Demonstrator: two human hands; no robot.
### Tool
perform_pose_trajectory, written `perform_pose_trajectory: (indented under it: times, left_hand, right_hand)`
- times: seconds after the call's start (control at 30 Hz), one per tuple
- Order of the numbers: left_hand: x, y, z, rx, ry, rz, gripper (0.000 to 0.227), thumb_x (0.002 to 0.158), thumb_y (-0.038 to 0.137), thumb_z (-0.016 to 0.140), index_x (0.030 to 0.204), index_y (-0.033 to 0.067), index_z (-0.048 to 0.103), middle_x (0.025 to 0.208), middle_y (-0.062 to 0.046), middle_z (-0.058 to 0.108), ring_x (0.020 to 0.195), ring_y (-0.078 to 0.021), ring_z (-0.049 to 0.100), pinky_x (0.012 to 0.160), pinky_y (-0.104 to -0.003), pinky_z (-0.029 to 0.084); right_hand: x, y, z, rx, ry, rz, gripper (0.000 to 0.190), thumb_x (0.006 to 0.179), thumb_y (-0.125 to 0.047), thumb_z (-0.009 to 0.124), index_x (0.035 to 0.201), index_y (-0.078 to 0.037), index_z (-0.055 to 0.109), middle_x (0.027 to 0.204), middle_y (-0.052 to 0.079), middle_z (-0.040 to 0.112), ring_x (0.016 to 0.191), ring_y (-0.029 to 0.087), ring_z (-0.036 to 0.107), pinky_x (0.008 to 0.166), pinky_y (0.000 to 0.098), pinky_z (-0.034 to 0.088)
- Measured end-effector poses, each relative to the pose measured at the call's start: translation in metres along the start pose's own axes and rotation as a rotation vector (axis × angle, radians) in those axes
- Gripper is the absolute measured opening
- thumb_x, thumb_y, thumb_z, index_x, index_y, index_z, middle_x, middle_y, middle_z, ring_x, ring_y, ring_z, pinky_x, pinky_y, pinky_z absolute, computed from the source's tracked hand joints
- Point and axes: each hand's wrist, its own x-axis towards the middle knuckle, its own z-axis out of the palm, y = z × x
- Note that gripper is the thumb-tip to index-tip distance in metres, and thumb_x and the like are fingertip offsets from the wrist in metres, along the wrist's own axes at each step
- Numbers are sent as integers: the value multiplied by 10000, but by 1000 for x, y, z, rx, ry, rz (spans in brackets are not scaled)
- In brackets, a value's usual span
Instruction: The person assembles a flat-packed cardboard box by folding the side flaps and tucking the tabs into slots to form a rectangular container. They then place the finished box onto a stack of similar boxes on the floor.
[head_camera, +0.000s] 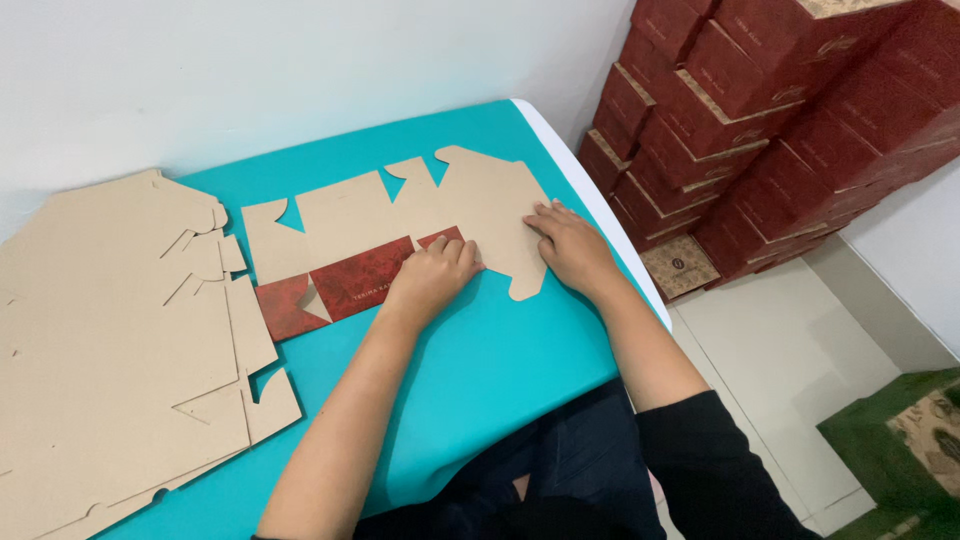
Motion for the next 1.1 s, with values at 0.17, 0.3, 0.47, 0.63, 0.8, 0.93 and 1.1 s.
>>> perform_pose_trajectory:
  times: [0.17,0.3,0.47,0.63,0.8,0.93,1.1]
  left_hand:
    - [-1,2,9,35,59,-30,269,957,339,504,1016,92,591,832,-84,637,851,-280,693,643,-342,576]
    - [0,4,10,25,96,-67,244,946,336,507,949,112,605,791,-66,633,830,-273,696,618,-333,571]
    - [-2,3,4,1,106,-77,228,940,326,507,933,122,609,806,-66,639,853,-274,695,622,-337,571]
    - [-6,-2,-3,-109,43,-94,238,926,331,543,1005,126,636,915,-73,640,951,-279,661,661,-339,575]
    - [-4,-1,-15,-215,-10,-172,344,928,404,536,1133,138,612,998,-74,639,1029,-269,625,748,-363,565]
    - [1,0,-33,-237,-72,-192,486,940,439,491,1310,128,450,988,-103,654,1026,-282,639,786,-395,560]
    - [6,5,-46,-274,-178,-199,633,948,478,456,1446,146,249,1210,-147,576,1078,-350,617,837,-461,548]
  right_hand:
    - [-8,-6,-15,139,-12,21,482,877,-4,425,1310,-164,565,1440,64,466,1395,306,308,1143,433,262]
    - [-11,1,-17,271,24,-34,435,834,57,483,1194,-136,633,1397,91,511,1375,354,322,1116,474,303]
    - [-21,-3,-29,391,61,-126,347,828,15,567,1142,-101,661,1339,136,558,1337,405,360,1085,531,324]
    - [-20,7,-28,340,72,-180,280,824,-178,661,1100,-175,707,1298,98,600,1313,376,418,1090,492,334]
    - [-17,5,-26,318,80,-157,266,833,-406,706,1002,-204,748,1225,83,632,1274,369,454,1076,480,358]
    - [-6,7,-13,274,159,-127,291,859,-435,694,925,-156,741,1133,66,656,1200,326,513,1036,440,399]
    - [12,13,10,163,292,8,355,824,-465,728,746,-137,619,938,-13,628,1053,219,527,911,392,439]
